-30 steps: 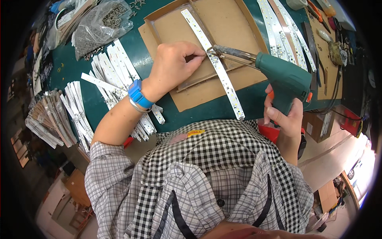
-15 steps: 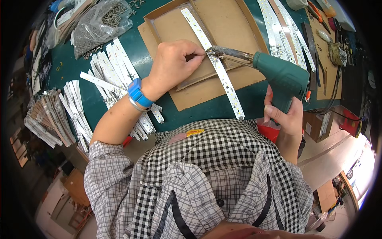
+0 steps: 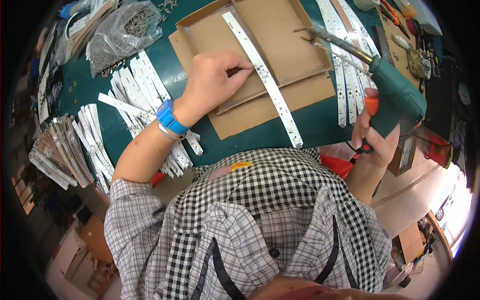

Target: Soldering wires to LED light strips on an assembly line.

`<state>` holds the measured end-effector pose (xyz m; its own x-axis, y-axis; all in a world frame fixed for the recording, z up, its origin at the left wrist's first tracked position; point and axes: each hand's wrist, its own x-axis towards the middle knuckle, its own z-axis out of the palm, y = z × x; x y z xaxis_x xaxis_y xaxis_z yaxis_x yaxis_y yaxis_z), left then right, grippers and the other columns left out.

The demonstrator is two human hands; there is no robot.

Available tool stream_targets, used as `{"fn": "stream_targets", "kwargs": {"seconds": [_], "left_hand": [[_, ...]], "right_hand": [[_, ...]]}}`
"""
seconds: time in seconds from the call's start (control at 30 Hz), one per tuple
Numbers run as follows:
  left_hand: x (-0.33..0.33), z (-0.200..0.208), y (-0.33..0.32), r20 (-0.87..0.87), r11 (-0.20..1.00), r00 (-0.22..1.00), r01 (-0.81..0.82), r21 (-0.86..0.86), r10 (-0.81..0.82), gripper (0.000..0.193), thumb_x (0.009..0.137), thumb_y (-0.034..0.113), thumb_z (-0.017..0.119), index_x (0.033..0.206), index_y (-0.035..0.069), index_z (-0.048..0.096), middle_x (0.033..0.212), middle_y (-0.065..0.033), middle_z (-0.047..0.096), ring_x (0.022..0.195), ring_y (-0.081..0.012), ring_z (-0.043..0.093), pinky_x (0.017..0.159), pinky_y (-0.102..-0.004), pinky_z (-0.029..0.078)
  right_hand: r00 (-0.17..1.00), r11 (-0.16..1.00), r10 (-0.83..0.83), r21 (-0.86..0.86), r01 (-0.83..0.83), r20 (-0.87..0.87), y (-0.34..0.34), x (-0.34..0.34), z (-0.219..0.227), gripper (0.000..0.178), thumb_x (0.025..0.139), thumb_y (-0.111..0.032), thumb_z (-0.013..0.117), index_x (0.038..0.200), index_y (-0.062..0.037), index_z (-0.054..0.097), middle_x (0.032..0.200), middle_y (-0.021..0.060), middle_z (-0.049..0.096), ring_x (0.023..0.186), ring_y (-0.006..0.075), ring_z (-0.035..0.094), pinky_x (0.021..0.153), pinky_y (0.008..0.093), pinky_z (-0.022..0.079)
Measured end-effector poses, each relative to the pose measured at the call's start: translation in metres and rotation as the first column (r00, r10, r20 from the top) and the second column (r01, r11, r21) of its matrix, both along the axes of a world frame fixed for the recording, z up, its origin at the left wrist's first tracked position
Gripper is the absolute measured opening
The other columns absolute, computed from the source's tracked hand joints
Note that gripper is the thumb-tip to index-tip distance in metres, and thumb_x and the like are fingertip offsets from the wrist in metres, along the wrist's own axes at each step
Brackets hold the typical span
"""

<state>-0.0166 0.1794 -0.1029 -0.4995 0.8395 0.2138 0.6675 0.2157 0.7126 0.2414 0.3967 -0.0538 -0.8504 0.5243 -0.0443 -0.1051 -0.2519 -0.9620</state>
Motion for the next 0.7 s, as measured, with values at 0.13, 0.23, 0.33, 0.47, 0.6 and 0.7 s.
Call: {"fn": "stream_targets", "kwargs": {"seconds": [0.13,0.23,0.33,0.47,0.6,0.7], "left_hand": [[0.001,0.010,0.003,-0.009,0.999,1.000,0.022,-0.047,-0.023,0.013,0.079,0.002,0.076,0.092,0.002,0.075,0.086,-0.0111,0.075,0.075,-0.0197,0.073,0.069,-0.0273,0.057],[0.002,0.016,0.002,0.091,0.995,0.996,-0.001,-0.105,0.010,0.019,0.078,0.003,0.076,0.097,0.002,0.075,0.088,-0.0117,0.075,0.075,-0.0207,0.073,0.068,-0.0284,0.057],[0.007,0.040,-0.004,-0.120,0.996,0.991,0.053,-0.067,-0.061,0.022,0.076,0.004,0.077,0.098,0.004,0.073,0.087,-0.0128,0.073,0.073,-0.0263,0.071,0.066,-0.0333,0.057],[0.026,0.056,0.003,-0.235,0.942,0.924,0.327,0.077,-0.301,0.034,0.070,0.009,0.079,0.102,0.006,0.069,0.098,-0.0095,0.070,0.088,-0.0303,0.067,0.075,-0.0395,0.055],[0.045,0.045,0.022,-0.361,0.832,0.767,0.553,-0.049,-0.531,0.024,0.078,0.015,0.062,0.099,0.006,0.069,0.096,-0.0043,0.065,0.093,-0.0221,0.057,0.081,-0.0336,0.050],[0.041,0.044,0.020,-0.399,0.801,0.703,0.574,-0.171,-0.589,0.016,0.079,0.017,0.061,0.090,0.007,0.068,0.089,-0.0021,0.061,0.090,-0.0198,0.055,0.078,-0.0314,0.047]], "right_hand": [[0.986,0.976,-0.168,0.142,0.168,-0.017,0.008,0.007,0.021,0.075,0.081,-0.016,0.076,0.137,0.0147,0.036,0.079,0.0088,0.053,0.051,0.0138,0.052,0.044,0.0219,0.042],[0.948,0.905,-0.310,0.286,0.315,-0.064,0.019,0.016,0.035,0.063,0.082,-0.005,0.071,0.135,0.0137,0.042,0.103,0.0166,0.059,0.060,0.0144,0.055,0.049,0.0231,0.045],[0.883,0.761,-0.454,0.464,0.454,-0.120,0.025,0.025,0.044,0.058,0.081,0.008,0.067,0.135,0.0124,0.045,0.138,0.0241,0.051,0.075,0.0142,0.058,0.052,0.0236,0.048],[0.861,0.677,-0.507,0.605,0.419,-0.029,0.027,0.011,0.029,0.055,0.079,0.007,0.074,0.129,0.0043,0.053,0.098,0.0062,0.062,0.073,0.0112,0.056,0.063,0.0238,0.048],[0.820,0.571,-0.520,0.811,0.127,0.238,0.013,-0.015,-0.015,0.060,0.071,0.003,0.081,0.125,0.0012,0.054,0.089,0.0047,0.061,0.074,0.0124,0.057,0.071,0.0273,0.049],[0.830,0.434,-0.518,0.900,0.044,0.209,-0.001,-0.030,-0.039,0.068,0.070,0.003,0.081,0.132,-0.0017,0.052,0.090,0.0064,0.062,0.071,0.0128,0.057,0.071,0.0293,0.051]]}}
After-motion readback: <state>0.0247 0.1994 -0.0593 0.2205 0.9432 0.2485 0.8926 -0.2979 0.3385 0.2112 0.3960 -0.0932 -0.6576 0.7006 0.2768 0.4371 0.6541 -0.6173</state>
